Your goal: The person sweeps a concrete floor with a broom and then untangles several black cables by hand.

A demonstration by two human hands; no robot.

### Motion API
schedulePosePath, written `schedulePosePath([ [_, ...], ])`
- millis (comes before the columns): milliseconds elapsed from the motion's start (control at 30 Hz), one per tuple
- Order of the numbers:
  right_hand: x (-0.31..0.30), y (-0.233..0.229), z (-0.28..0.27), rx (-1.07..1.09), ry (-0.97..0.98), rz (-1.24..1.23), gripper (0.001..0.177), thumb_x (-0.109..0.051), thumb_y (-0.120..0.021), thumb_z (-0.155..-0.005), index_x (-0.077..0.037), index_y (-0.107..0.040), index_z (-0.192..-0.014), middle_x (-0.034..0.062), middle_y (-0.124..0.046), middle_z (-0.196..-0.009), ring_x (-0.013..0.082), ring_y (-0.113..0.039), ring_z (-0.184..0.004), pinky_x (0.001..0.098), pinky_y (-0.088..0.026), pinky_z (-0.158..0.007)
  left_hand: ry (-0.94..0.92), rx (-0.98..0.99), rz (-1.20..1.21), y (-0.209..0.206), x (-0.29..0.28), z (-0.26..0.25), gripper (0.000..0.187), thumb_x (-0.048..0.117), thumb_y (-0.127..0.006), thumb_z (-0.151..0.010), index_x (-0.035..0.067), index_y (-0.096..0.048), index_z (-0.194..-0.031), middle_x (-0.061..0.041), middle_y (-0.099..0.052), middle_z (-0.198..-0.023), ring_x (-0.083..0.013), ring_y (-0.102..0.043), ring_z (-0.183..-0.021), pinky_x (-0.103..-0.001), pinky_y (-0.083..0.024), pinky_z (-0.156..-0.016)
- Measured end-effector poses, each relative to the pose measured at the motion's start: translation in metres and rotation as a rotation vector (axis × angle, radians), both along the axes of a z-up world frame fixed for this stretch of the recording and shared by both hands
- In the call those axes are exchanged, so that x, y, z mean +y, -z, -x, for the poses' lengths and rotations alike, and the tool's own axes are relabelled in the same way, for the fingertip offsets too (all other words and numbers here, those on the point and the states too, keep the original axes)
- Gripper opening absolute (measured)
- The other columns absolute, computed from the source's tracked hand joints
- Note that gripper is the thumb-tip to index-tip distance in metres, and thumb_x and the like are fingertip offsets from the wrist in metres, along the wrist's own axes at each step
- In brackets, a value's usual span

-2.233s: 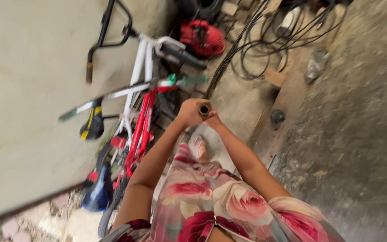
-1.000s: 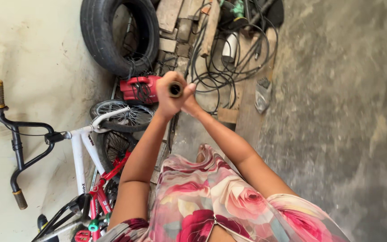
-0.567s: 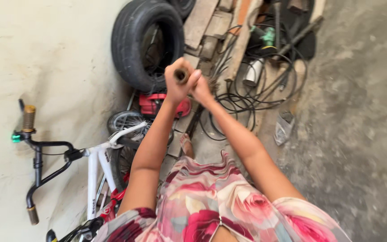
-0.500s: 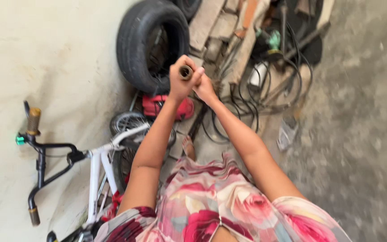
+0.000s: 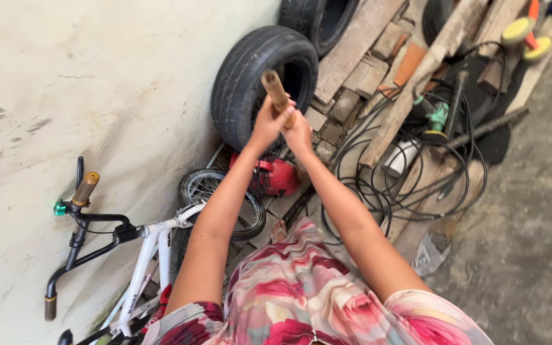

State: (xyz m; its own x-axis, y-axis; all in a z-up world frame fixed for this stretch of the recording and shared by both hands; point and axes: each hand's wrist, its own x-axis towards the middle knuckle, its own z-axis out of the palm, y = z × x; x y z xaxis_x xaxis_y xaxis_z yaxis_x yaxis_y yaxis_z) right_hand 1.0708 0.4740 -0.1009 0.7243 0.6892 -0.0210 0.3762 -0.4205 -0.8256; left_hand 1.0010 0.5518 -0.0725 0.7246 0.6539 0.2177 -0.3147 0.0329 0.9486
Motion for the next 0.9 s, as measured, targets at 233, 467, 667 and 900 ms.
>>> schedulePosePath([
  [233,0.058,0.109,-0.016,0.434,-0.401,-0.215,0.06,-0.008,-0.067,-0.074,-0.002,-0.034,-0.123,0.0122,-0.046,-0.118,0.019,-0.043,-0.11,0.029,-0.034,-0.091,-0.515,0.374,-0.125,0.067,0.072,0.004,0.039,0.023,-0.058,-0.085,0.004,-0.043,-0.115,-0.011,-0.058,-0.105,-0.0209,-0.059,-0.097,-0.032,-0.045,-0.083],
  [467,0.061,0.119,-0.007,0.506,-0.397,-0.133,0.042,-0.006,-0.06,-0.079,-0.003,-0.046,-0.118,0.0104,-0.054,-0.113,0.0191,-0.05,-0.1,0.028,-0.04,-0.087,-0.726,0.619,-0.05,0.113,0.147,0.013,0.06,0.029,-0.061,-0.082,0.002,-0.029,-0.125,-0.018,-0.054,-0.11,-0.0275,-0.055,-0.1,-0.035,-0.041,-0.088],
  [667,0.039,0.111,-0.008,0.636,-0.29,-0.02,0.033,-0.007,-0.058,-0.079,-0.004,-0.052,-0.112,0.0114,-0.055,-0.104,0.019,-0.05,-0.089,0.0297,-0.04,-0.075,-0.647,0.461,0.005,0.139,0.192,0.048,0.082,0.015,-0.067,-0.079,0.004,-0.007,-0.134,-0.023,-0.039,-0.126,-0.0377,-0.043,-0.113,-0.042,-0.036,-0.09],
  [900,0.012,0.11,-0.028,0.442,-0.238,-0.021,0.026,-0.007,-0.057,-0.077,-0.004,-0.058,-0.103,0.009,-0.058,-0.099,0.0161,-0.055,-0.092,0.0266,-0.043,-0.079,-0.472,0.597,0.013,0.148,0.211,0.061,0.097,0.015,-0.062,-0.073,0.009,0.012,-0.136,-0.022,-0.043,-0.124,-0.029,-0.047,-0.117,-0.032,-0.039,-0.094],
])
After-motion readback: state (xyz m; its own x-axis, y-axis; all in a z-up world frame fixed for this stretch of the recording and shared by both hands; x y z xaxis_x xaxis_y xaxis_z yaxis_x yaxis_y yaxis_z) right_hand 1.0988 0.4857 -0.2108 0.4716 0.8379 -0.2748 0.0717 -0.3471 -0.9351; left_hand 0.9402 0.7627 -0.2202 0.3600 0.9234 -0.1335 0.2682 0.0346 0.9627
